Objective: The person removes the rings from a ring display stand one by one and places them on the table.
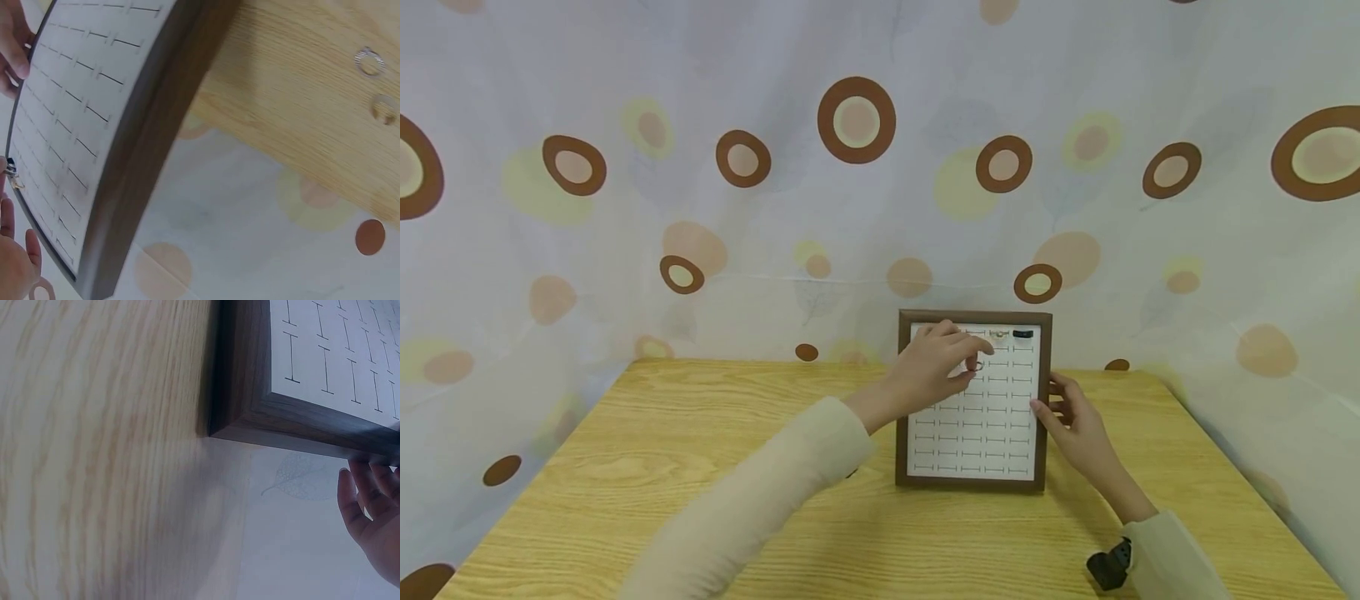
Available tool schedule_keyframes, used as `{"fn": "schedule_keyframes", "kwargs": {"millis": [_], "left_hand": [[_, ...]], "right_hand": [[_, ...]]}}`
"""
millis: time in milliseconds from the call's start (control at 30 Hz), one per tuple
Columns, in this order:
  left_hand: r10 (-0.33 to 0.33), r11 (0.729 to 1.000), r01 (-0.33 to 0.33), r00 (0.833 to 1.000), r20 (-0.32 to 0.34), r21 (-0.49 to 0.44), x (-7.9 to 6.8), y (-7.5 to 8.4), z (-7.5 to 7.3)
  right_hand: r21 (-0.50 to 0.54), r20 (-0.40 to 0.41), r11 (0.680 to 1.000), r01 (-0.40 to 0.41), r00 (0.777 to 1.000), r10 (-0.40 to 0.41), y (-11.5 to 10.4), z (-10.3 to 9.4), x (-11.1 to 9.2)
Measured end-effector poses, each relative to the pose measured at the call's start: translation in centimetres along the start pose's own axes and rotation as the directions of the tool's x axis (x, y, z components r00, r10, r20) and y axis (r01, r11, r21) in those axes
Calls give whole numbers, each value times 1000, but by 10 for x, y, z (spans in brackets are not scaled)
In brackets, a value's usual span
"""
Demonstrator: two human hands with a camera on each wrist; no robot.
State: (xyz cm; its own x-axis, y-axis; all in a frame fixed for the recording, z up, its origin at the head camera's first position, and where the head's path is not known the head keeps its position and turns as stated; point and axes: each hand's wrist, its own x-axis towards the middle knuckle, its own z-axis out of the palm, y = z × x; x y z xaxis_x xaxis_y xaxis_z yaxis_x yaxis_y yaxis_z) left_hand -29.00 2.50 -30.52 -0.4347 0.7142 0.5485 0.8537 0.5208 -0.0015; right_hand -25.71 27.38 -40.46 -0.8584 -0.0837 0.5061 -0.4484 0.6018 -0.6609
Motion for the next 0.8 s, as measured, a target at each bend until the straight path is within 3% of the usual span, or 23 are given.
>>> {"fn": "schedule_keyframes", "kwargs": {"millis": [200, 433, 800], "left_hand": [[40, 999, -41, 998, -41, -14, -22, -13, -8], [43, 997, -47, 996, -75, -56, -54, -32, -19], [-56, 997, 50, 992, -116, -52, -112, -66, -14]], "right_hand": [[-25, -8, 1000, -11, 1000, 11, -1, 0, -1], [-15, -10, 1000, -10, 1000, 10, -3, 0, -1], [-24, 6, 1000, -13, 1000, 13, -3, 1, 0]]}}
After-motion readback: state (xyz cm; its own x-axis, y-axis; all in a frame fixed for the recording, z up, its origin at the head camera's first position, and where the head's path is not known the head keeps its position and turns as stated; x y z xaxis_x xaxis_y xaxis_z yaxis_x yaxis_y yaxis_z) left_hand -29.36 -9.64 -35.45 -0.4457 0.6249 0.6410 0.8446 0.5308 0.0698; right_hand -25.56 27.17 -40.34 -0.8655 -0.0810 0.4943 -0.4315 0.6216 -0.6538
